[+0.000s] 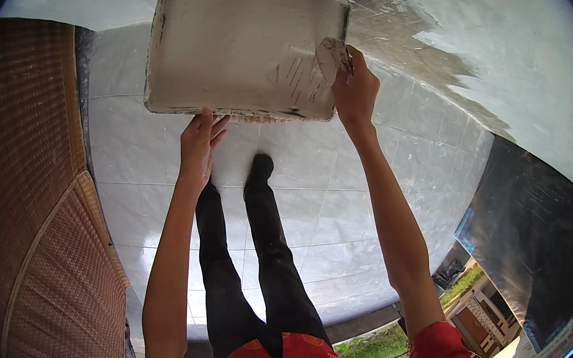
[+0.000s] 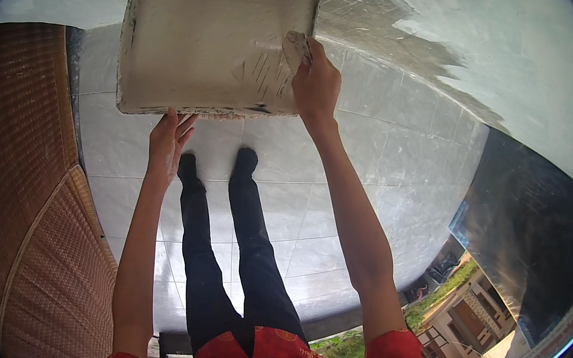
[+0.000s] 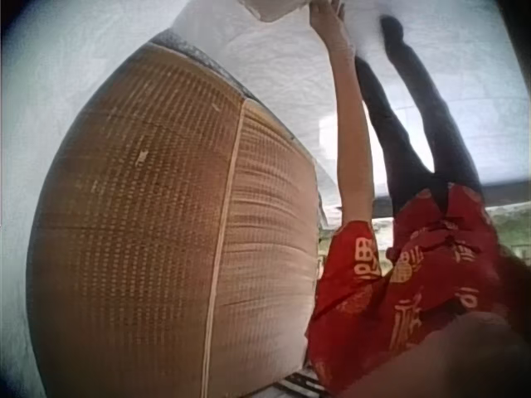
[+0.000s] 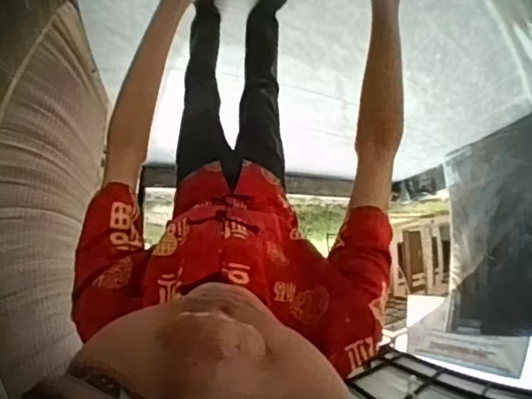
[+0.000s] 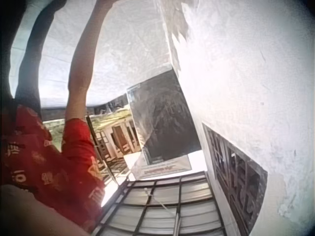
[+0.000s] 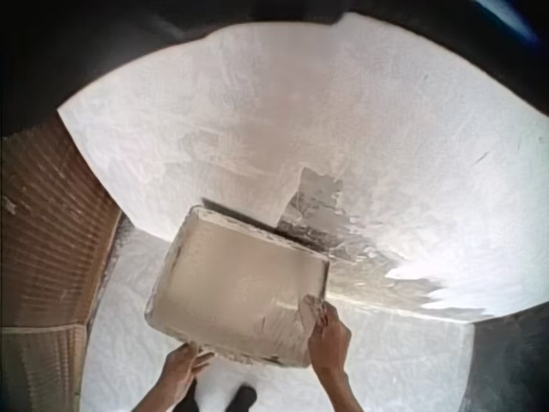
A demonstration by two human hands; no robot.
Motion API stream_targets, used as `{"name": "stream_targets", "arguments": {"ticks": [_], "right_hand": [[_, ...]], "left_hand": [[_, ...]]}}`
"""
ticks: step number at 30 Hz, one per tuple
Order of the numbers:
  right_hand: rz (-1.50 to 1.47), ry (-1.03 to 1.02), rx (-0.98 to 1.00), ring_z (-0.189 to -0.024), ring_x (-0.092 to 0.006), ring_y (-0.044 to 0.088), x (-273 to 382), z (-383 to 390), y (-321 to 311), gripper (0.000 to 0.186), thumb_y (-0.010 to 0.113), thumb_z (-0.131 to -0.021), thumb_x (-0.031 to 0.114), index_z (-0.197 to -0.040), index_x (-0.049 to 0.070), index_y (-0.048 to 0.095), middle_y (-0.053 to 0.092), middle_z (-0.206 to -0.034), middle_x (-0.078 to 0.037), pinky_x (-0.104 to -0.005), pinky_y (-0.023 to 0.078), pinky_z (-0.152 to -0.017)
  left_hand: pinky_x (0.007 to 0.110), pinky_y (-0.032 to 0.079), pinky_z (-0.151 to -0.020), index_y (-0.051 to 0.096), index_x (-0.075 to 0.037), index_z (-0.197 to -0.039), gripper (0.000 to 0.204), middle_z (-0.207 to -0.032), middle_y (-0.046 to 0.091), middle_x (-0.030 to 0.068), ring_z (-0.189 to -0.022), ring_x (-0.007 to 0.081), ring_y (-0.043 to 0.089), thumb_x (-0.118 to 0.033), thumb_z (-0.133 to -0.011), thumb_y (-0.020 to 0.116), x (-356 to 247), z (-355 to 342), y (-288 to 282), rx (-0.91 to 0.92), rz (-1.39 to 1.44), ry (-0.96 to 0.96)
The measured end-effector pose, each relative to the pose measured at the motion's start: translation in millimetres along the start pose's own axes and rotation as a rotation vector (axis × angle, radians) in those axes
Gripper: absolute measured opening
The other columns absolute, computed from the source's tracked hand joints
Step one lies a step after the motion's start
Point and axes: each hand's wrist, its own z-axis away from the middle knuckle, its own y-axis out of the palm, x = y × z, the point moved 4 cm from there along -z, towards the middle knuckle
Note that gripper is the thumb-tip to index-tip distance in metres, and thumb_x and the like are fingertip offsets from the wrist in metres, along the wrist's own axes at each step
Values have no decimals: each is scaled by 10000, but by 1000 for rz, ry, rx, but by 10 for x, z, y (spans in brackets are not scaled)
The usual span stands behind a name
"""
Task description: The person spreads putty onto a damaged section of an exterior wall near a window frame using a plastic scraper.
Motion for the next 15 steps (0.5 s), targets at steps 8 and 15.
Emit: {"name": "stream_targets", "arguments": {"ticks": [8, 15], "right_hand": [[162, -86, 151, -776, -318, 647, 209, 37, 84, 320, 554, -825, 13, -1128, 112, 581, 665, -867, -154, -379, 501, -652], [92, -417, 261, -707, -249, 643, 274, 287, 92, 294, 566, -825, -9, -1064, 152, 621, 676, -838, -85, -343, 504, -602]], "left_hand": [[349, 376, -980, 429, 26, -1262, 657, -1228, 521, 113, -1171, 226, 514, -494, -879, 549, 3, -17, 47, -32, 29, 1], [343, 427, -983, 463, 90, -1163, 546, -1109, 558, 126, -1112, 246, 555, -391, -914, 541, -49, -6, 119, -45, 106, 17]]}}
